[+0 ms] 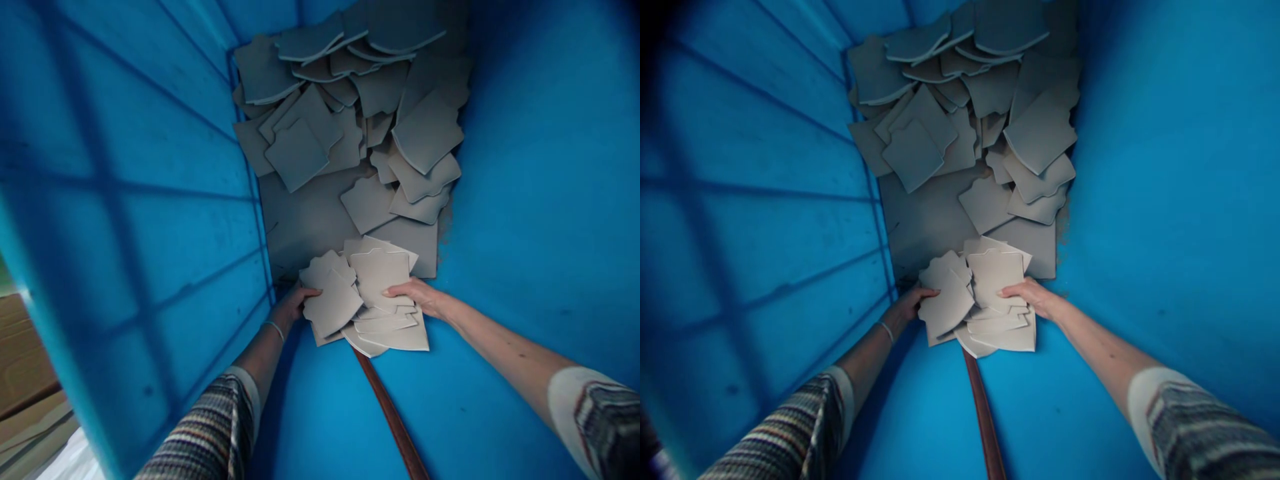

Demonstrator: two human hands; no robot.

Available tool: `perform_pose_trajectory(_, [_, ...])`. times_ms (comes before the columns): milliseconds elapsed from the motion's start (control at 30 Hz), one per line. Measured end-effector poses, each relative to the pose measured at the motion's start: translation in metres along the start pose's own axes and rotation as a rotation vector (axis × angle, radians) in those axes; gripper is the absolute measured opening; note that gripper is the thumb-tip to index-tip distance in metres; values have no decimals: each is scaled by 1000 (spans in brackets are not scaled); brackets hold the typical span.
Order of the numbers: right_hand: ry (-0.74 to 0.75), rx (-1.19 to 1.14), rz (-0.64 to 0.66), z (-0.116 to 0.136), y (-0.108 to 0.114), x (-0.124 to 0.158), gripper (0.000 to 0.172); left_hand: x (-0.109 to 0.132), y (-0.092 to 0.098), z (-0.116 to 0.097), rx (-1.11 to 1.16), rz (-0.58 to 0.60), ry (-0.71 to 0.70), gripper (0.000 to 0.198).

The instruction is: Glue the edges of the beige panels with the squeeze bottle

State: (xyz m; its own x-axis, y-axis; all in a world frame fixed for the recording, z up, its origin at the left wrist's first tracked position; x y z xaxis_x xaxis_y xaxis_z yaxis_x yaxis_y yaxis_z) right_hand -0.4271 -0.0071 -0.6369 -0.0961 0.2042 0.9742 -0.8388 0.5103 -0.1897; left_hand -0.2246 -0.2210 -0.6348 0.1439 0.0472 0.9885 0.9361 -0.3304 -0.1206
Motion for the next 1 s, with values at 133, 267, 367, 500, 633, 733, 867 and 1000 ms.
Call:
perform_pose_trajectory(133, [59, -1, -60, 14, 6, 19, 18, 17, -17, -16, 14, -20, -122, 58])
perform_pose_trajectory(267, [207, -61, -83, 50, 4, 68, 16, 70, -39, -60, 44, -4, -274, 78])
perform_pose_trajectory(367, [315, -104, -86, 78, 0, 123, 15, 135, -52, -97, 34, -5, -350, 78])
perform_pose_trajectory(500, [449, -144, -80, 104, -2, 210, 13, 236, -60, -134, -3, -6, -404, 77])
perform_pose_trajectory(633, [558, -162, -71, 119, -2, 309, 15, 330, -62, -148, -19, 11, -450, 79])
perform_pose_trajectory(733, [631, -188, -63, 127, -5, 392, 29, 382, -64, -147, -14, 0, -480, 82])
perform_pose_trajectory(867, [711, -246, -46, 124, -28, 502, 40, 438, -79, -139, -7, 16, -521, 86])
perform_pose_trajectory(1000, [755, -235, -74, 101, -72, 587, 37, 494, -117, -105, 9, 125, -430, 92])
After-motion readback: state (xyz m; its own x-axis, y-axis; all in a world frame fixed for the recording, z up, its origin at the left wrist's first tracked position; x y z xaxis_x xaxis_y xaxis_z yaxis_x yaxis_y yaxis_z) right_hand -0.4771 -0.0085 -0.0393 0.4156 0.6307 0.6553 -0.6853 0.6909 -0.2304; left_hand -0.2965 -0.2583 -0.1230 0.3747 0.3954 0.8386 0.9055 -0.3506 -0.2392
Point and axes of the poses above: each hand's wrist, its own x-axis away from the middle knuckle, its own y-axis out of the back of the hand, z = x × y, the point moved 6 cm from there along -x, towards the middle knuckle, and after that the axes turned 13 degrees about x, right-handed, at the moved point
